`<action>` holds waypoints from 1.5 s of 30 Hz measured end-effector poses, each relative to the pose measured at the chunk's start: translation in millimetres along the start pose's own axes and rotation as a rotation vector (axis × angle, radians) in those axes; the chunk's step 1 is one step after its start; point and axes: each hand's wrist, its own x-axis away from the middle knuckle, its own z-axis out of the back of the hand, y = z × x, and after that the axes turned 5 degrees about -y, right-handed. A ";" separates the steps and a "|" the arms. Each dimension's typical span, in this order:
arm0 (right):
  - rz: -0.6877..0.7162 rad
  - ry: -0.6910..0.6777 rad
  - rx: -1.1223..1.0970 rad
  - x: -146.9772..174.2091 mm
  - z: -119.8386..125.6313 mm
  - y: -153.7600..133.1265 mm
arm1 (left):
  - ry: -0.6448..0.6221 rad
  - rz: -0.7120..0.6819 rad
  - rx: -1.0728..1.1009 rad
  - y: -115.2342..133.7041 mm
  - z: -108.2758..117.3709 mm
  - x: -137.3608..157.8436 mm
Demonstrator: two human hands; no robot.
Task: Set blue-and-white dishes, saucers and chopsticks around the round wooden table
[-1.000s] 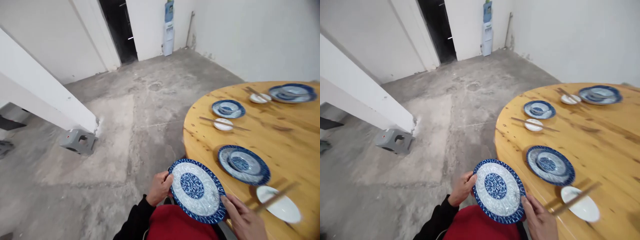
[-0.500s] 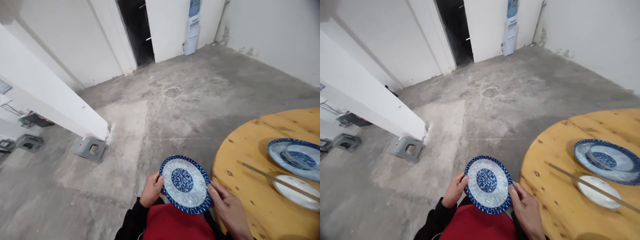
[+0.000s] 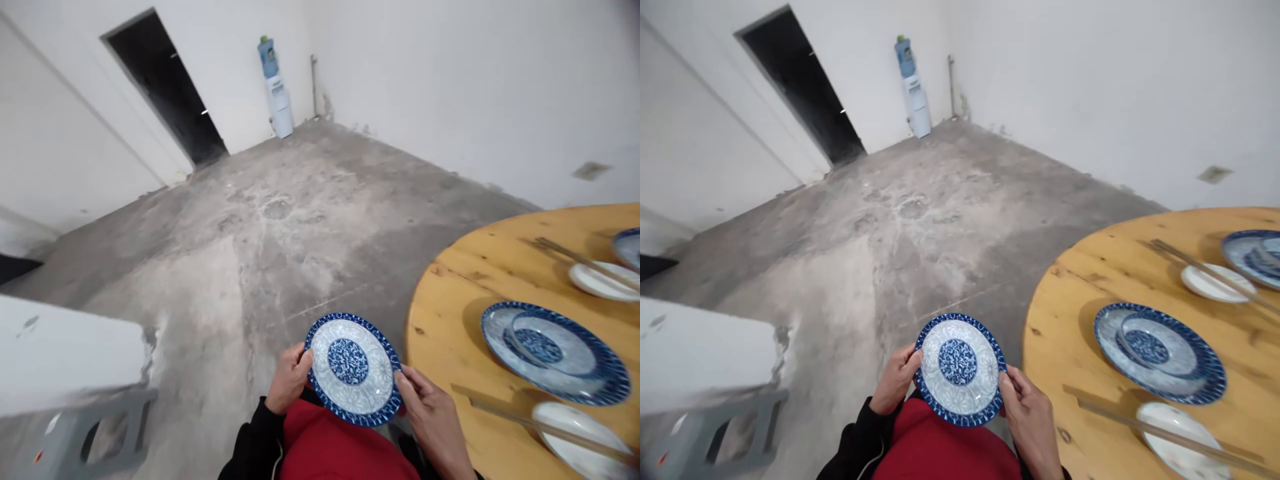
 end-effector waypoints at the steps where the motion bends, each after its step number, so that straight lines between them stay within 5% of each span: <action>1: 0.001 0.054 0.011 -16.4 -4.4 -7.8 | -0.027 -0.029 -0.030 5.6 8.8 -25.5; 6: -0.050 0.320 0.053 -92.8 -10.3 -39.3 | -0.171 -0.164 -0.120 44.0 37.0 -145.4; 10: -0.062 0.510 0.175 -140.5 0.7 -46.6 | -0.301 -0.191 -0.164 77.9 35.6 -229.6; 17: -0.130 0.665 0.094 -238.8 19.3 -73.8 | -0.496 -0.252 -0.213 129.7 5.3 -371.8; 22: -0.055 0.702 -0.028 -335.8 59.5 -111.1 | -0.561 -0.244 -0.267 185.6 -23.2 -478.0; 27: -0.023 0.789 -0.095 -400.2 98.8 -138.7 | -0.602 -0.248 -0.329 246.9 -53.3 -553.3; 32: -0.030 0.941 -0.107 -447.7 137.2 -155.6 | -0.729 -0.286 -0.387 292.8 -98.8 -626.8; 38: -0.125 1.203 -0.119 -512.8 192.1 -162.0 | -0.991 -0.302 -0.396 340.6 -191.6 -735.2; 45: -0.185 1.474 -0.157 -589.3 246.0 -185.1 | -1.224 -0.511 -0.475 425.9 -285.8 -827.5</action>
